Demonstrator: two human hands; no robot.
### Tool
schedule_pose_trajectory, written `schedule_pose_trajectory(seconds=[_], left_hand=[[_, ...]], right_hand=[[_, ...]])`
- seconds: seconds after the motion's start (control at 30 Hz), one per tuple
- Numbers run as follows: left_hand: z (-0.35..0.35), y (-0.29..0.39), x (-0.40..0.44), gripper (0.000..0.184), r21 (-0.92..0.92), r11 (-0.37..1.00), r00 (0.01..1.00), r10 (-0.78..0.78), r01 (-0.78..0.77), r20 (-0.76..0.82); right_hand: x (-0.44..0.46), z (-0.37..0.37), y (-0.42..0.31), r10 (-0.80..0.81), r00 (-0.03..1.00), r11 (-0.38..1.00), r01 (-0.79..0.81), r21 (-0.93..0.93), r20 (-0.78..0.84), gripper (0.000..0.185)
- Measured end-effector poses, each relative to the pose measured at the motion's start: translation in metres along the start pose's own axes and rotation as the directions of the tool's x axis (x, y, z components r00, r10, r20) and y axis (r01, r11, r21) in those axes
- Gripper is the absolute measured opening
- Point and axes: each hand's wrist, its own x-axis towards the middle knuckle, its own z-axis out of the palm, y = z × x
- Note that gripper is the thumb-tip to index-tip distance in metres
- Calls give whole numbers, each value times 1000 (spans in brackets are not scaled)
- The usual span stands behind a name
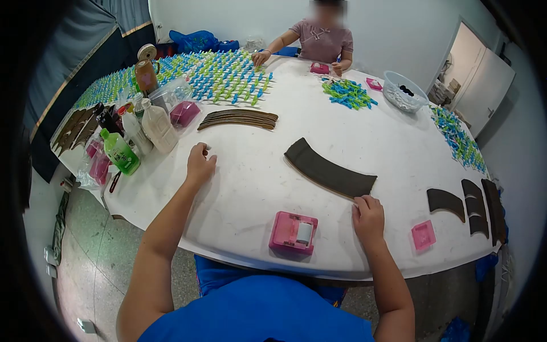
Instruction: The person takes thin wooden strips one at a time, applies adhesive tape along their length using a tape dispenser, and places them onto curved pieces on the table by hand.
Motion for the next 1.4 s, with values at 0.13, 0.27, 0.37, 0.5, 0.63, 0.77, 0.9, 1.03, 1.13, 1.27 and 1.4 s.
schedule_pose_trajectory(seconds=[0.13,0.27,0.37,0.5,0.63,0.77,0.9,1.03,1.13,1.27,1.4], left_hand=[[-7,28,-37,31,-84,992,990,97,-89,102],[-8,58,-61,29,-153,973,973,195,-175,123],[-5,84,-76,27,-232,951,959,241,-203,150],[3,116,-89,24,-289,921,918,330,-262,219],[7,141,-100,24,-330,899,870,389,-287,304],[10,149,-105,24,-321,889,838,429,-326,337],[12,153,-108,23,-324,874,819,464,-362,337],[10,162,-110,21,-342,863,815,479,-371,325],[11,170,-110,20,-342,861,801,487,-375,348],[12,183,-112,18,-354,848,783,511,-393,355],[21,194,-115,16,-363,825,761,551,-433,343]], right_hand=[[7,2,5,5,1000,1000,-5,-27,-22,14],[12,9,14,-3,1000,997,3,-73,-4,9],[14,11,23,13,998,996,-7,-84,64,10],[18,6,16,6,1000,998,-6,-60,-7,9],[13,6,18,-45,999,994,43,-98,-23,10],[6,8,18,-139,987,981,125,-151,-80,12],[5,7,17,-156,984,976,140,-169,-89,10],[12,4,12,-69,997,990,64,-123,-35,8],[17,8,18,-28,1000,995,29,-94,10,9],[21,5,22,-68,996,989,75,-125,59,11],[25,4,29,-80,992,991,90,-101,96,11]])
